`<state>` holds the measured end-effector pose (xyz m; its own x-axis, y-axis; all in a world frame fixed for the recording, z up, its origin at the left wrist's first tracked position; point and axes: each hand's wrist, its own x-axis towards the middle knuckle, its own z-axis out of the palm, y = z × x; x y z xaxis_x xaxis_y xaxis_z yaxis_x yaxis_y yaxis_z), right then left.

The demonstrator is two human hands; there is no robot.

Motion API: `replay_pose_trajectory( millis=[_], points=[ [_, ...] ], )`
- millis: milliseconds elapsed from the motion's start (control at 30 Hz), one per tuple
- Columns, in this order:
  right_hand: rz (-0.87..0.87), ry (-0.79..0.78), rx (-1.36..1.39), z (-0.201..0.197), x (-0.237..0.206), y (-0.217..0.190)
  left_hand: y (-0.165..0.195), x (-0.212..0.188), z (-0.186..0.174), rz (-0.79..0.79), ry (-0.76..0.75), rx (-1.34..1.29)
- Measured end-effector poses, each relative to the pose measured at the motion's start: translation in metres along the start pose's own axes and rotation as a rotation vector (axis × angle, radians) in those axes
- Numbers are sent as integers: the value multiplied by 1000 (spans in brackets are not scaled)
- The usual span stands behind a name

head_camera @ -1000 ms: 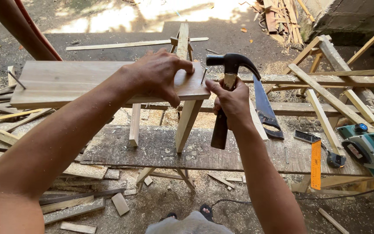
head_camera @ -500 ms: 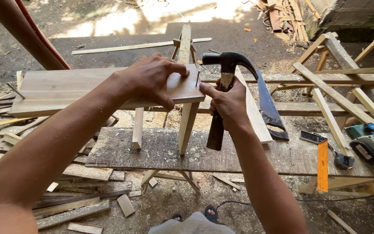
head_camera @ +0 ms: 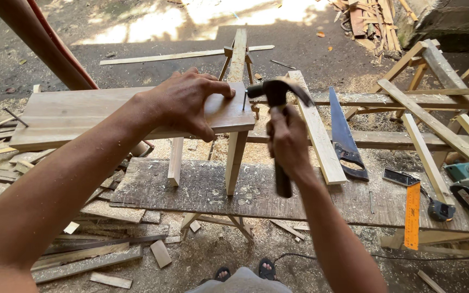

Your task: The person assembles a small wooden stool, hammering nails through a wooden plank seat into the legs. They take nails from a plastic bag, position the plank on the leg frame, drive nails with a hammer, then lift and reposition the stool to check the joints.

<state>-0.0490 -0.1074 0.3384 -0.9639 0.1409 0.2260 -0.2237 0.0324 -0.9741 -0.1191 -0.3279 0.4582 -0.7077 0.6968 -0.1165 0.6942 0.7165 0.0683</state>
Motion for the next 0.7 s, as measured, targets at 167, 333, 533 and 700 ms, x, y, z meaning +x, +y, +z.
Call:
replay_pose_trajectory(
  millis=[167,333,533,700],
  points=[
    [-23,-51,-277,-30,6,-60,-2,1,2,37,30,-11],
    [-126,-218,-596,-33,14,-118,-6,2,4,21,15,-7],
    [-108,-373,-1047,-39,28,-155,-8,1,5,10,14,-42],
    [-93,-456,-1187,-33,40,-159,-9,-3,1,28,20,-58]
  ],
)
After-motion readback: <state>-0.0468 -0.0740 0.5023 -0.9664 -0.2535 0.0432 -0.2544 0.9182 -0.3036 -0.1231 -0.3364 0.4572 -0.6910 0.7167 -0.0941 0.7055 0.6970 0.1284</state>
